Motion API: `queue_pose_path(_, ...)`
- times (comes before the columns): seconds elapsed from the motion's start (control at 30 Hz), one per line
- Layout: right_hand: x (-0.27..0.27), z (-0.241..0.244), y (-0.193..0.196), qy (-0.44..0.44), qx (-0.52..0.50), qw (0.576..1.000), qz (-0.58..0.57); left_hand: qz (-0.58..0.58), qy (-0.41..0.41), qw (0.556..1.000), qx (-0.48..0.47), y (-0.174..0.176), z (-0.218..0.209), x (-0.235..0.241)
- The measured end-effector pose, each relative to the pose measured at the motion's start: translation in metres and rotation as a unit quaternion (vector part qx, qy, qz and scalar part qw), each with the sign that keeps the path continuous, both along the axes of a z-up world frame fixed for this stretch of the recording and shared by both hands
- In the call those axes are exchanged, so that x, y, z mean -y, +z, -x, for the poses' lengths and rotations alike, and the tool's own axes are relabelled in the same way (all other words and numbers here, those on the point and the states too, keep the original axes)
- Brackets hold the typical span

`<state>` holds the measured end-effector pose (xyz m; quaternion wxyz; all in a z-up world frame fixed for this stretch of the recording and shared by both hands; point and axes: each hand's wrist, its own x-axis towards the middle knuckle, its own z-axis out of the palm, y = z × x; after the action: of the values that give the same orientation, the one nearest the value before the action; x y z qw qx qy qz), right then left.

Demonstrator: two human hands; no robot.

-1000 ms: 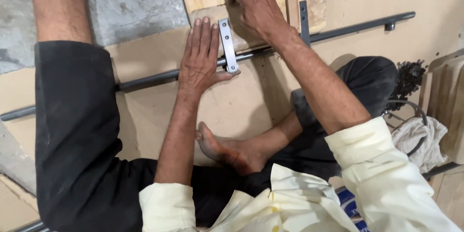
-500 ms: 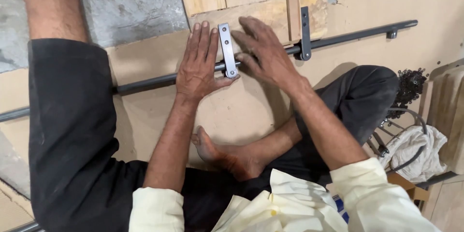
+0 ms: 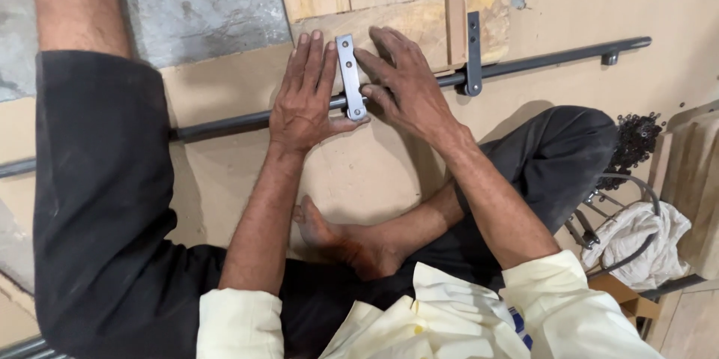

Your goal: The person sits on the floor and uses a corded drill to attach metal brackets to a wooden board with a metal rod. They repeatedly pick up screws, align the bracket, and drive the screws into the wood. The person also flips the board to work on the other side.

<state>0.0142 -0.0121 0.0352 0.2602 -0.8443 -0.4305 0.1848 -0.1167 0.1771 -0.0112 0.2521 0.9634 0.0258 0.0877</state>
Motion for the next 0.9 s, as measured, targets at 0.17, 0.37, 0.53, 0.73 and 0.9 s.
queue_pose_path(0.17, 0.038, -0.067, -0.031, -0.21, 0.139, 0.966, -0.059, 0.021, 0.007, 1.0, 0.02, 0.0, 0.001, 0.002)
queue_pose_path(0.37, 0.05, -0.136, -0.046, -0.229, 0.094, 0.968, -0.031, 0.023, 0.006, 1.0, -0.008, 0.005, 0.0, 0.003)
queue_pose_path(0.53, 0.04, -0.114, -0.012, -0.225, 0.046, 0.97, -0.076, 0.027, 0.005, 0.999, -0.02, 0.012, 0.0, 0.001)
queue_pose_path(0.73, -0.011, -0.066, -0.001, -0.257, -0.218, 0.939, -0.066, 0.025, -0.006, 0.999, -0.036, 0.011, 0.001, 0.0)
queue_pose_path(0.9, -0.039, -0.069, -0.04, -0.212, -0.146, 0.963, -0.086, -0.002, -0.003, 0.998, -0.061, 0.005, 0.002, 0.002)
